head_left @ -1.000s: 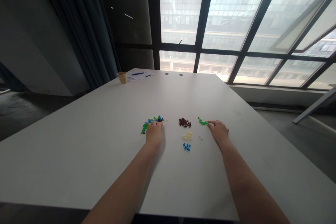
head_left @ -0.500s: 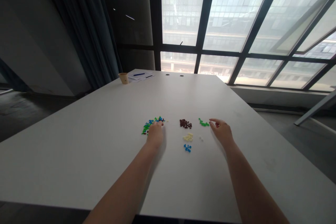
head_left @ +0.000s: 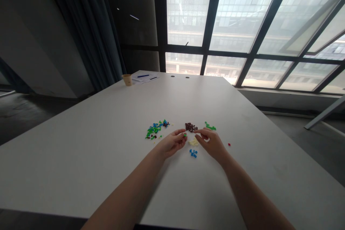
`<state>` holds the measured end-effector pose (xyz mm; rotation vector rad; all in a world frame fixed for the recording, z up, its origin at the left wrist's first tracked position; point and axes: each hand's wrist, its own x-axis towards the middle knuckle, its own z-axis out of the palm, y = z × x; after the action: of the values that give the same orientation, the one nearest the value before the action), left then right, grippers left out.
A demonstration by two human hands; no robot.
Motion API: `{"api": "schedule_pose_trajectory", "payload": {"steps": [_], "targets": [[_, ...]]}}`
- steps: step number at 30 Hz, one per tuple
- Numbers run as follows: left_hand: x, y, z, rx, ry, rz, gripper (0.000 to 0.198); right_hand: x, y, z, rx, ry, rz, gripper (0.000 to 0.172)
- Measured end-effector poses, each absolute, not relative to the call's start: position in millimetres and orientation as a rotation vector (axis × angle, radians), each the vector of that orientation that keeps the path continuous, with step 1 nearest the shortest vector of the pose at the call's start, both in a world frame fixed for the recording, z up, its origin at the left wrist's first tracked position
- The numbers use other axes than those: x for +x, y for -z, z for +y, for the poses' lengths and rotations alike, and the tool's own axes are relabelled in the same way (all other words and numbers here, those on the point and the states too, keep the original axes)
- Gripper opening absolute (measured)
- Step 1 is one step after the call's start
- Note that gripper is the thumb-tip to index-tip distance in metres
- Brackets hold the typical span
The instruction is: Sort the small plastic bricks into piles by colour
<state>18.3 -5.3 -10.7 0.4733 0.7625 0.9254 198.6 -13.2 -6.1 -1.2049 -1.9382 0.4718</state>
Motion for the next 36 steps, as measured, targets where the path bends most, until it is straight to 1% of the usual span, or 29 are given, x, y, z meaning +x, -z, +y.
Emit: {"api": "schedule_pose_trajectory", "payload": {"steps": [6,14,19,26,31,36], "targets": [[23,10,-9,0.397,-0.914,0.713,0.015,185,6,-22,-1.103,-0.486,-1.957,0.018],[25,14,-9,0.459,-0.868,0.652,0.014,182,7,-23,-1.085,-0.432,-1.974,0.016],[26,17,-9,0.504,-0.863,0.643,0.018,182,7,-22,-1.091,-0.433,-1.967,0.014],[26,18,-9,0.541,-0.859,0.62,0.017,182,8,-22,-1.082,-0.465,-1.946,0.013],[26,21,-9,0.532,-0.827,0.596,0.021,183,7,-21,-1.062,-0.458,-1.912,0.013],[25,25,-7,0.553,-0.839,0.587,0.028,186,12,-19,-1.057,-0.47,-1.895,0.016]]}}
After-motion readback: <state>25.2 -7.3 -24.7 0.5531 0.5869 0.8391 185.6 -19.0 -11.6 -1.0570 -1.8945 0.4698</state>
